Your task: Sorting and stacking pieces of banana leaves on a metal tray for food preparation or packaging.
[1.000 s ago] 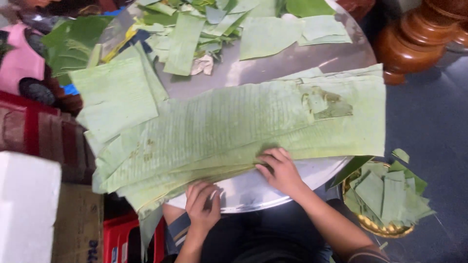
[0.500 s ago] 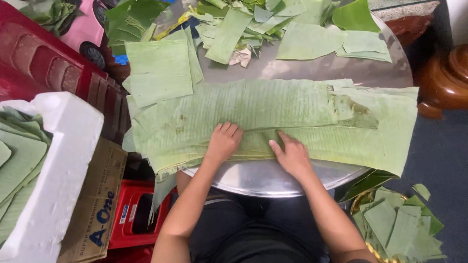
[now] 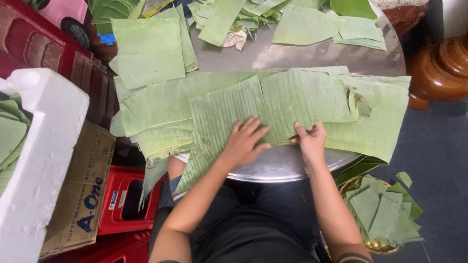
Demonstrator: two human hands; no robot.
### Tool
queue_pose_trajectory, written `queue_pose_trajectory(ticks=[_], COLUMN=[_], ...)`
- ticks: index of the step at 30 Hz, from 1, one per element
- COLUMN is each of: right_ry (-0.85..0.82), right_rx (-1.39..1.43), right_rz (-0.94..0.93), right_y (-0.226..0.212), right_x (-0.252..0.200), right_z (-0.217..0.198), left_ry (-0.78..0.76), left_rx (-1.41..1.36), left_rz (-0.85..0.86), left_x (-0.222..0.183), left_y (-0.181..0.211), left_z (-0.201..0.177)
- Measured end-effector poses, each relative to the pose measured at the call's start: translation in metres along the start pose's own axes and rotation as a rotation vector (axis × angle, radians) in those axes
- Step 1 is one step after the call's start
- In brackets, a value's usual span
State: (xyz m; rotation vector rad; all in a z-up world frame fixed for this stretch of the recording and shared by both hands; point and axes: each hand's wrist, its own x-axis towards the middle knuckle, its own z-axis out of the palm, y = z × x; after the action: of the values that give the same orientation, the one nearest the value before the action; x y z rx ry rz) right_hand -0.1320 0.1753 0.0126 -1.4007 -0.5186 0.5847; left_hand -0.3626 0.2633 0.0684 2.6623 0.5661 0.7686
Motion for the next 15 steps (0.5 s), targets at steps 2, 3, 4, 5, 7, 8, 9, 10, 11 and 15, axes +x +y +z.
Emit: queue_pose_trajectory(ticks=[2, 3, 4, 5, 7, 8, 9, 10, 11, 15], right_ry=[0.003, 0.008, 0.009, -0.003, -0.011, -0.010, -0.009, -0.004, -0.028, -0.016], right_rx=[0.000, 0.004, 0.006, 0.010, 0.015, 0.036, 0.057, 0.058, 0.036, -0.018], right_rz=[0.030, 0.056, 0.052, 0.085, 0.117, 0.115, 0.114, 0.115, 0.083, 0.031], right_y=[-0.003, -0.006, -0.008, -0.011, -0.006, 0.000, 0.006, 0.015, 0.022, 0.022], right_x=[-0.001, 0.000, 0.004, 0.007, 0.022, 0.032, 0.042, 0.051, 0.061, 0.069], right_z=[0.002, 0.005, 0.008, 0.010, 0.015, 0.017, 0.018, 0.016, 0.017, 0.023], left_ry=[-0.107, -0.214, -0.211, -0.323, -0.437, -0.484, -0.532, -0.536, -0.562, -0.581], left_rx=[0.023, 0.049, 0.051, 0.102, 0.154, 0.170, 0.187, 0.186, 0.195, 0.166], left_rz=[-0.076, -0.146, -0.143, -0.191, -0.235, -0.260, -0.285, -0.281, -0.308, -0.389], left_x=[0.003, 0.006, 0.010, 0.015, 0.024, 0.029, 0.034, 0.038, 0.045, 0.063], left_y=[-0.017, -0.026, -0.032, -0.037, -0.046, -0.049, -0.052, -0.058, -0.066, -0.086], left_z=[-0.007, -0.011, -0.011, -0.012, -0.013, -0.014, -0.014, -0.012, -0.012, -0.010])
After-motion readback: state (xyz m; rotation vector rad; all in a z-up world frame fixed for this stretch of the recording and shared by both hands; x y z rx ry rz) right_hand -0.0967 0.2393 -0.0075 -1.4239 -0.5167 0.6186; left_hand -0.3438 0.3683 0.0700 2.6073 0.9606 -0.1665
